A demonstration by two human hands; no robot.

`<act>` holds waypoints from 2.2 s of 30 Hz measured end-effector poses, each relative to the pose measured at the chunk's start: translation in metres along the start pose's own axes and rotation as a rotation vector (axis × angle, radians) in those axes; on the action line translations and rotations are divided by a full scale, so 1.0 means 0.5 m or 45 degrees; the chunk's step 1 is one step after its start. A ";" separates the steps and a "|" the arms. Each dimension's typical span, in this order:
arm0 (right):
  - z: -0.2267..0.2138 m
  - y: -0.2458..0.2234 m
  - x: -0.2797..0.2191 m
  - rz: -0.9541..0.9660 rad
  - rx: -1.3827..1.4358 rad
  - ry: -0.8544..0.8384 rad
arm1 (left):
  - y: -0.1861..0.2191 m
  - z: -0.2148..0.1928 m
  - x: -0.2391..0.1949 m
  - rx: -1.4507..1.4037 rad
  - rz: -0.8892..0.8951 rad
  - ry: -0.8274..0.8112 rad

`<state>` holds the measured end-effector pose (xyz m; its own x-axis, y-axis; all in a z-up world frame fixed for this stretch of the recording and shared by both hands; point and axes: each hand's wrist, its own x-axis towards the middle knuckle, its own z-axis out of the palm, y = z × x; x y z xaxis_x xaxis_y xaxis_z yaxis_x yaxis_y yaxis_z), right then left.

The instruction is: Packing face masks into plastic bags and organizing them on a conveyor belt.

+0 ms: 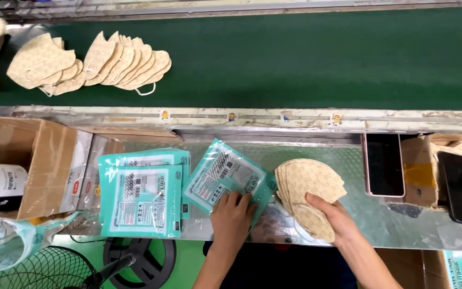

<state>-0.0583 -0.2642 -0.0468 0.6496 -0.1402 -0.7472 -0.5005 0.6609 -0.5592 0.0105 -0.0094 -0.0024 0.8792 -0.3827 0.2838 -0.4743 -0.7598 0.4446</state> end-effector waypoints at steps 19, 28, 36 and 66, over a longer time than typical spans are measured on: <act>0.150 0.038 -0.019 -0.034 -0.410 -0.256 | -0.056 -0.009 -0.033 -0.538 -0.378 0.003; 0.135 0.032 -0.020 -0.023 -0.420 -0.353 | -0.032 -0.076 0.005 -0.531 -0.214 -0.011; 0.177 -0.012 -0.065 -0.222 -0.623 -0.440 | -0.059 -0.042 -0.016 -0.223 -0.061 0.205; 0.114 0.004 -0.044 -0.470 -0.981 -0.248 | 0.029 -0.016 0.016 0.062 0.113 0.305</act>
<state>-0.0409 -0.2175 -0.0111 0.8975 -0.0719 -0.4352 -0.4404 -0.0937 -0.8929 0.0101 -0.0191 0.0132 0.7956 -0.3184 0.5154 -0.5415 -0.7554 0.3691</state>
